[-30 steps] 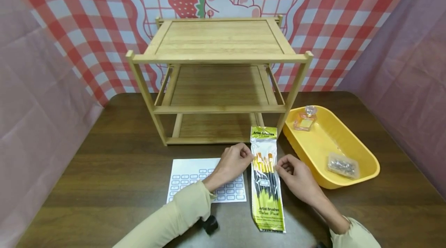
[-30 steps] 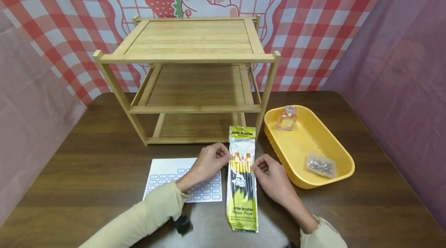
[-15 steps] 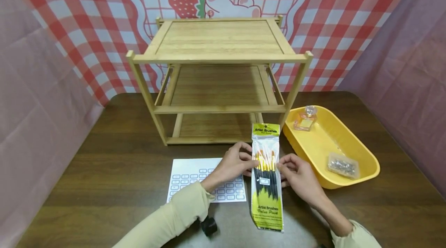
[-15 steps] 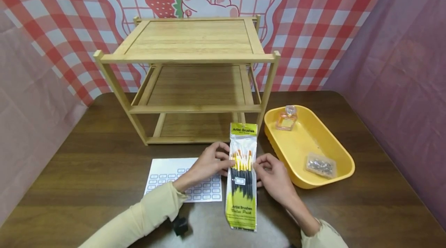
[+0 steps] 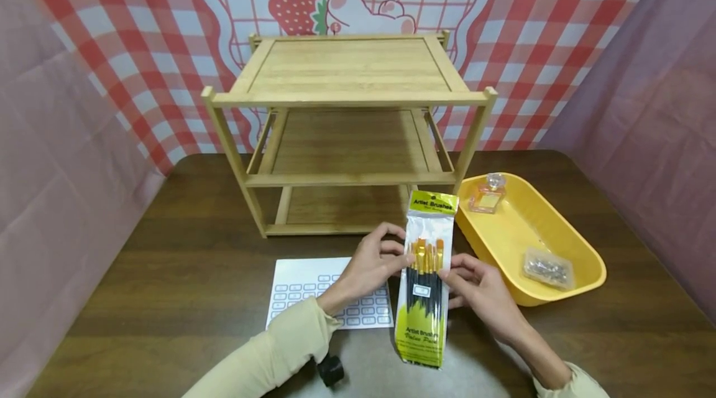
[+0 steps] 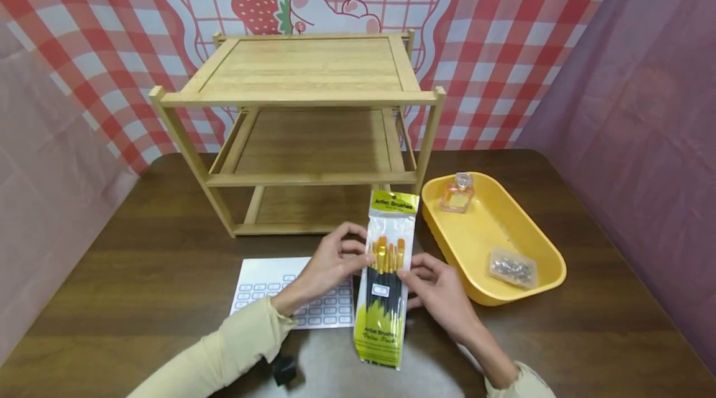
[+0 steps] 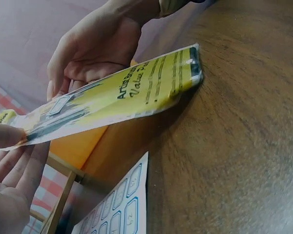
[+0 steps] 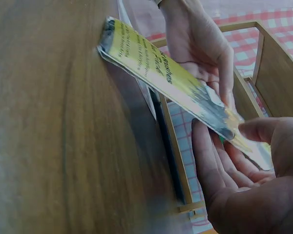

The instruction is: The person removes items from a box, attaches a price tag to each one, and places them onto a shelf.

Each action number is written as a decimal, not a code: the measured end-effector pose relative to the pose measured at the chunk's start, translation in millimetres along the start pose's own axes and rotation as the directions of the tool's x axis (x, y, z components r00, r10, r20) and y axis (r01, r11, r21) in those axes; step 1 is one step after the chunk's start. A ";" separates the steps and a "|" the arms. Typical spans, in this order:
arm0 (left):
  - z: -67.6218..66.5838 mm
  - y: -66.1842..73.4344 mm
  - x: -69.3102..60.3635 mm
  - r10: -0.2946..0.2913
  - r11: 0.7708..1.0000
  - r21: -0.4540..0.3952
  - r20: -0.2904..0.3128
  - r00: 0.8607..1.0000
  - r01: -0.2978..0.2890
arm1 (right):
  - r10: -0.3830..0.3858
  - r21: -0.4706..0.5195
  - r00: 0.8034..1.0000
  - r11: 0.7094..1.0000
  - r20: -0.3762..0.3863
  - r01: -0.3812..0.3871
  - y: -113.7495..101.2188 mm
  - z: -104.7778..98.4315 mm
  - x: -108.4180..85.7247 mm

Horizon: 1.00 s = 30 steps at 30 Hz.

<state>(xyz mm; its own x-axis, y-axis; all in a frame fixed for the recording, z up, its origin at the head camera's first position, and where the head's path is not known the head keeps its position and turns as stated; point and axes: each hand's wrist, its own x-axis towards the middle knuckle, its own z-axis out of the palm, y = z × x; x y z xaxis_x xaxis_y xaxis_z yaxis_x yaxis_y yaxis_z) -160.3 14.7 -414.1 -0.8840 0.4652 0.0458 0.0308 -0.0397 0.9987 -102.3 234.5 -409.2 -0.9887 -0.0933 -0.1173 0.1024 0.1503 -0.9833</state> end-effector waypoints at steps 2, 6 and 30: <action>-1.1 1.9 -1.0 0.021 1.000 -0.008 0.002 1.000 -0.021 | -0.018 0.001 0.999 1.000 0.029 0.018 1.0 0.2 -1.0; -2.6 4.5 -2.2 0.050 0.999 -0.010 -0.004 0.999 -0.050 | -0.065 -0.008 0.994 0.998 0.085 0.066 3.9 0.6 -2.3; -8.3 7.4 -7.0 0.123 0.992 -0.024 -0.012 0.992 -0.123 | -0.294 -0.095 0.956 0.951 0.000 0.293 3.2 5.5 -8.0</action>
<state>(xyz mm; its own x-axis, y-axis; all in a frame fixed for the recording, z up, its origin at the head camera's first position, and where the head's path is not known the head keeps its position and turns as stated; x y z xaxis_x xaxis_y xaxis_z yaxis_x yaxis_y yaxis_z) -157.7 3.8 -407.2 -0.8789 0.4464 0.1680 0.1282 -0.1182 0.9847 -93.5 230.3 -412.1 -0.9751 -0.1337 0.1771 -0.2025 0.2096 -0.9566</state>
